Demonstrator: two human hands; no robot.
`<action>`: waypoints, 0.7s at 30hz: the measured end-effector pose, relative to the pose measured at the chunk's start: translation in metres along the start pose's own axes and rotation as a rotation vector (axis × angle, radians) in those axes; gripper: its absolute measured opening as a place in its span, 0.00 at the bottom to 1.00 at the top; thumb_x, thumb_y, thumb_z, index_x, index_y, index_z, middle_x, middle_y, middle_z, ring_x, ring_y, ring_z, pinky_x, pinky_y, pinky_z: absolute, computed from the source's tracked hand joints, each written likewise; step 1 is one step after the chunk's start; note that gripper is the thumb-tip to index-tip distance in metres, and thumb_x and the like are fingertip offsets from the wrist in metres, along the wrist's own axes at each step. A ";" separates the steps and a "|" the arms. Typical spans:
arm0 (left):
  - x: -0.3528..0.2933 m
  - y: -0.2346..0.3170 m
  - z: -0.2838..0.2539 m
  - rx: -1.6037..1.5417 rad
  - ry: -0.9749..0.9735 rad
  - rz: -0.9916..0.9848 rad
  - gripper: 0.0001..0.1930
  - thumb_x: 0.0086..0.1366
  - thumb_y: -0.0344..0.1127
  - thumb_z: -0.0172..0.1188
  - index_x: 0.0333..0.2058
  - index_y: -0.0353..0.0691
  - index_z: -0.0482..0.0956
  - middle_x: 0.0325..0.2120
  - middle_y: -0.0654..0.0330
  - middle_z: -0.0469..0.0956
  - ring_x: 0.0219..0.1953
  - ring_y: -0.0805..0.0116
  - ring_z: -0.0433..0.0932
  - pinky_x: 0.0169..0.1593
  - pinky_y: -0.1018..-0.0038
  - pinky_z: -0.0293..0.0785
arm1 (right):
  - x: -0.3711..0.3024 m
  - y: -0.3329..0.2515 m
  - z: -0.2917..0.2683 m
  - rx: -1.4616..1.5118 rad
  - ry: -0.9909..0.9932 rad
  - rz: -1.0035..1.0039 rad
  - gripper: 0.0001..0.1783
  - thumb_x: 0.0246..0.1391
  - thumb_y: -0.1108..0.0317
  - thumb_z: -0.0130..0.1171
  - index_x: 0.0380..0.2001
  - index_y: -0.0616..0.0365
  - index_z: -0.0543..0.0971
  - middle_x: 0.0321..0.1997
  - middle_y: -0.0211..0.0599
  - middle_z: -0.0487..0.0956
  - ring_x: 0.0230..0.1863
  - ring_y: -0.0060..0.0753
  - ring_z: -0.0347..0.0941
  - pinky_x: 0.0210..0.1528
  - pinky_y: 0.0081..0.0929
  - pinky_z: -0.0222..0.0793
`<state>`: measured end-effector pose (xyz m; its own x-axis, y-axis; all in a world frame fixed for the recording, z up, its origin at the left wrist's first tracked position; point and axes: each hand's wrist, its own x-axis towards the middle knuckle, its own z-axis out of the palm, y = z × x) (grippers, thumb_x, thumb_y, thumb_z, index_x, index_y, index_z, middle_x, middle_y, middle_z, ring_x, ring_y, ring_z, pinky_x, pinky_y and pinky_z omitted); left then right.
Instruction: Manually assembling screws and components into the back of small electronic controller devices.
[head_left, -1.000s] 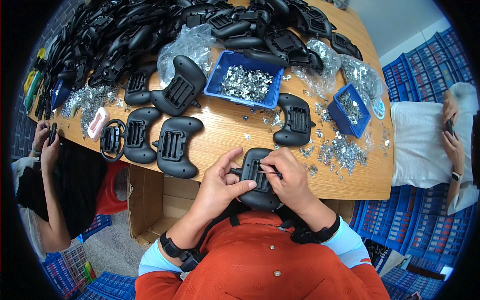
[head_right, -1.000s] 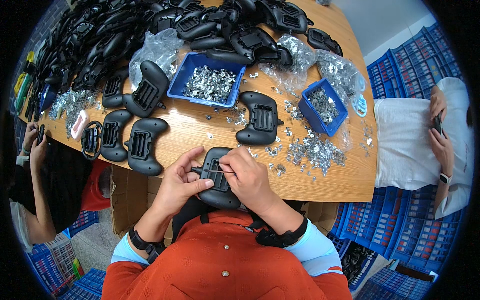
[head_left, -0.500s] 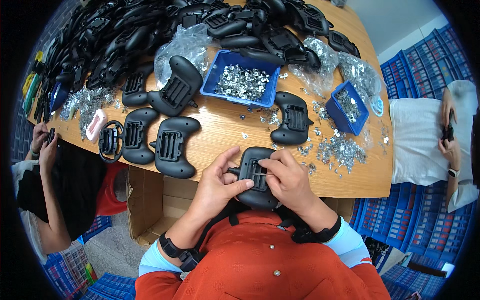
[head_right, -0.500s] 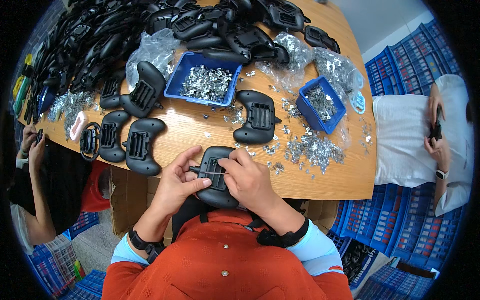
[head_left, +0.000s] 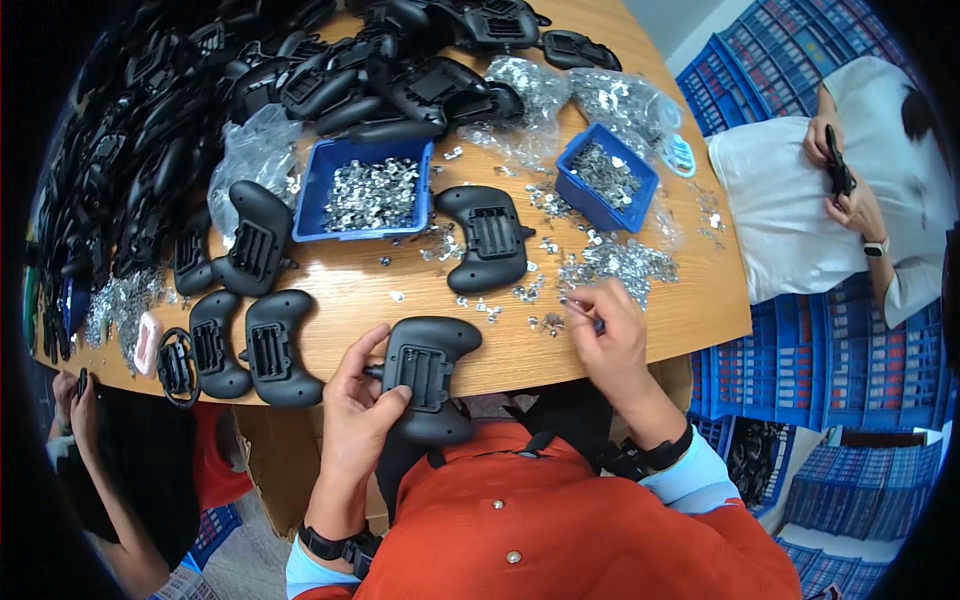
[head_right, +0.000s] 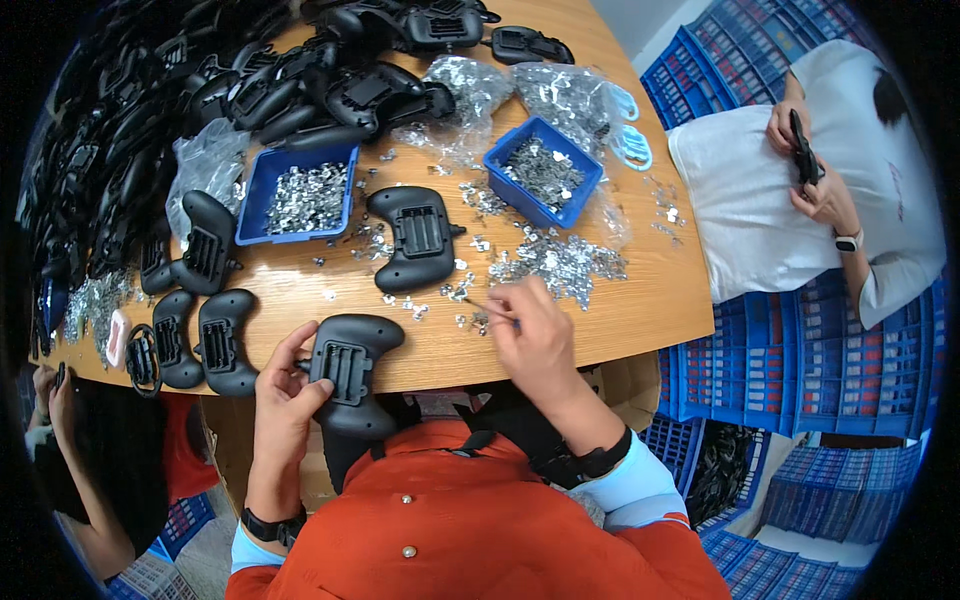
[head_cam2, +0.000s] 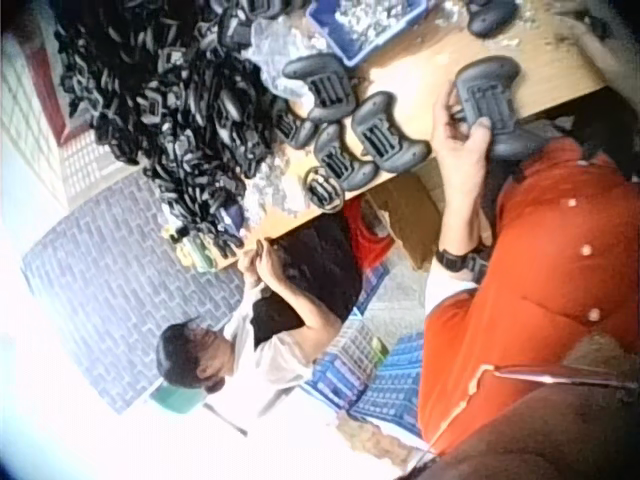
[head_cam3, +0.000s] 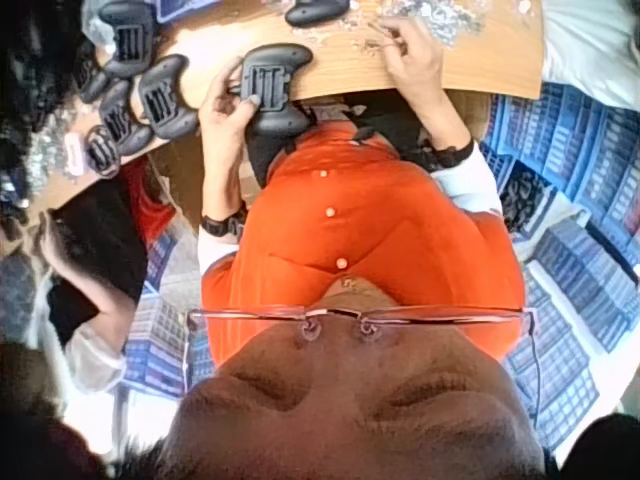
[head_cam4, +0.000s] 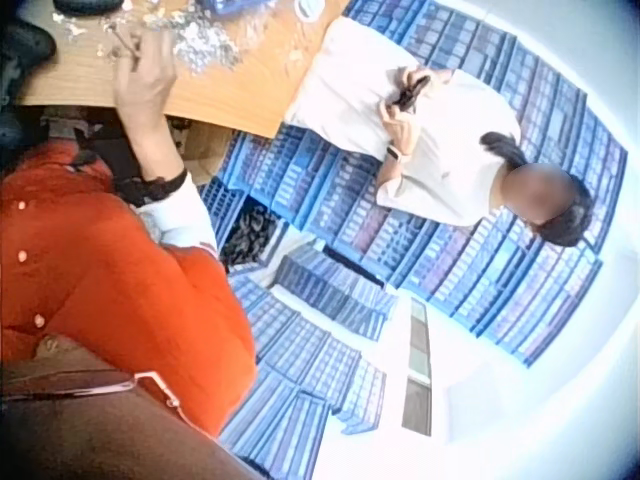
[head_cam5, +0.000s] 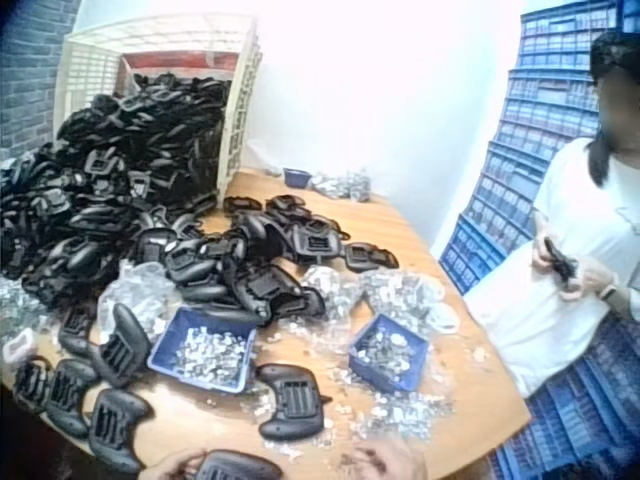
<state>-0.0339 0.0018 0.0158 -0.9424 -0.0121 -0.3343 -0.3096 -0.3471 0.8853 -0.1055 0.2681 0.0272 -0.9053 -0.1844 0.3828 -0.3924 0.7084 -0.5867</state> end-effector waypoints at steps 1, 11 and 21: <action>-0.001 0.003 0.001 0.082 0.022 0.039 0.32 0.54 0.16 0.53 0.60 0.32 0.60 0.40 0.56 0.77 0.38 0.75 0.78 0.41 0.81 0.74 | -0.004 0.010 -0.007 -0.008 0.005 0.007 0.09 0.46 0.78 0.60 0.33 0.60 0.76 0.29 0.42 0.73 0.28 0.44 0.74 0.29 0.33 0.70; 0.003 -0.001 0.005 0.553 0.216 0.195 0.25 0.56 0.25 0.63 0.53 0.33 0.72 0.26 0.66 0.72 0.27 0.80 0.72 0.31 0.83 0.71 | -0.043 0.051 -0.030 -0.164 0.030 0.006 0.10 0.45 0.77 0.62 0.33 0.58 0.78 0.27 0.38 0.73 0.25 0.40 0.74 0.25 0.33 0.70; 0.003 -0.003 0.008 0.344 0.160 0.081 0.26 0.56 0.23 0.64 0.54 0.31 0.70 0.28 0.66 0.72 0.32 0.80 0.73 0.38 0.83 0.70 | -0.051 0.037 -0.028 -0.315 -0.191 -0.124 0.13 0.46 0.70 0.64 0.38 0.51 0.78 0.30 0.34 0.70 0.24 0.37 0.74 0.23 0.31 0.70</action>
<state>-0.0369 0.0105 0.0143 -0.9423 -0.1819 -0.2811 -0.2851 -0.0043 0.9585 -0.0691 0.3226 0.0055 -0.8797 -0.3842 0.2802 -0.4584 0.8419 -0.2849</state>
